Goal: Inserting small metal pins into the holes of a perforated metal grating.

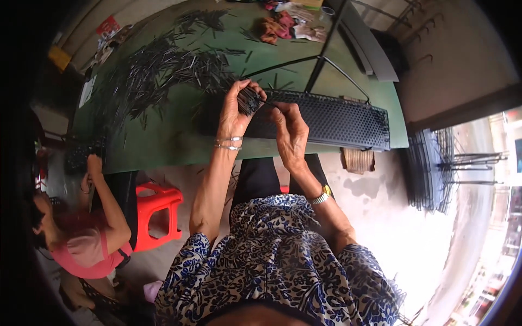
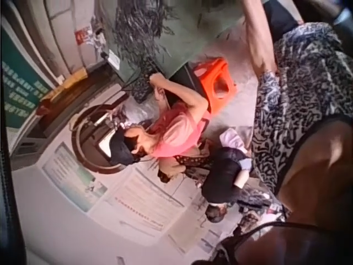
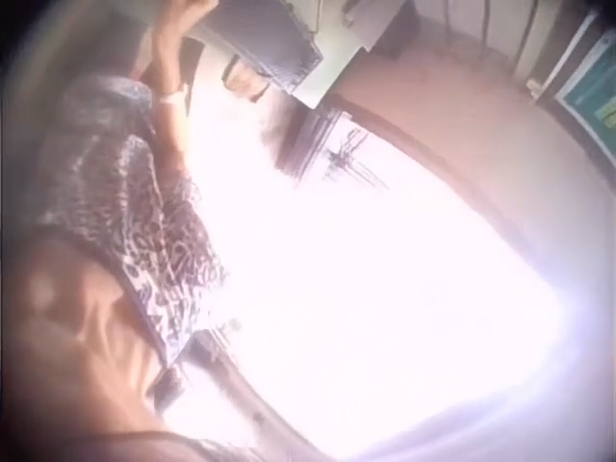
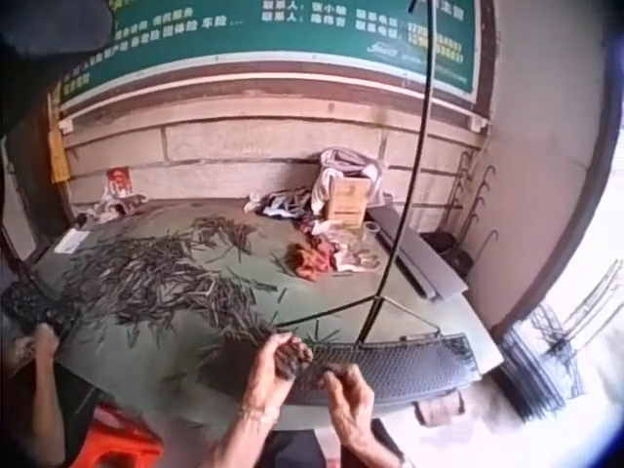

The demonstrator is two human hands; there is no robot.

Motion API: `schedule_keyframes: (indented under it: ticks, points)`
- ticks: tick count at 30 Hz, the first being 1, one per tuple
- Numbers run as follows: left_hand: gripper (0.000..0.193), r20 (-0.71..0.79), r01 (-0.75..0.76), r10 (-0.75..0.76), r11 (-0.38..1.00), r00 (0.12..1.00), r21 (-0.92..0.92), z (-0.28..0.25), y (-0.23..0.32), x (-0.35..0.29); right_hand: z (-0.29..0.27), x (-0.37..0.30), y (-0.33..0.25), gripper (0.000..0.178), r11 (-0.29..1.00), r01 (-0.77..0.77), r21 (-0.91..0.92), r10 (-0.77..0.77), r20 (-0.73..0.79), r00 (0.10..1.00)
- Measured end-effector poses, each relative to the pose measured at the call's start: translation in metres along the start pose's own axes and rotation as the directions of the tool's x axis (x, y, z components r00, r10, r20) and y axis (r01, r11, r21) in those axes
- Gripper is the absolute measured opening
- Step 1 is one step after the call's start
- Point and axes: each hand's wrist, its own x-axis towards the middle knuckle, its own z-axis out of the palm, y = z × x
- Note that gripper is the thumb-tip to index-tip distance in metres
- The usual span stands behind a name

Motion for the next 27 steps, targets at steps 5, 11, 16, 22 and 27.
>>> schedule_keyframes:
  ticks: [5,11,16,22,27]
  points:
    - [0.010,-0.090,0.129,-0.121,0.988,0.989,0.088,0.030,-0.047,-0.025,-0.046,-0.018,-0.013,0.010,0.995,0.066,-0.076,-0.074,-0.111,0.991]
    - [0.012,-0.045,0.291,-0.287,0.942,0.957,0.167,0.034,-0.103,-0.026,-0.084,-0.049,-0.029,0.011,0.972,0.123,-0.200,-0.170,-0.239,0.956]
    - [0.016,-0.040,0.428,-0.426,0.899,0.904,0.094,0.027,-0.139,-0.024,-0.122,-0.063,-0.038,0.017,0.989,0.101,-0.111,-0.139,-0.424,0.895]
    - [0.014,-0.152,0.544,-0.522,0.800,0.839,0.254,0.043,-0.167,-0.045,-0.190,-0.053,-0.052,0.014,0.930,0.044,-0.366,-0.261,-0.569,0.780]
    - [0.017,-0.069,0.672,-0.672,0.719,0.737,0.179,0.042,-0.191,-0.050,-0.257,-0.050,-0.041,0.010,0.846,0.041,-0.532,-0.405,-0.592,0.697]
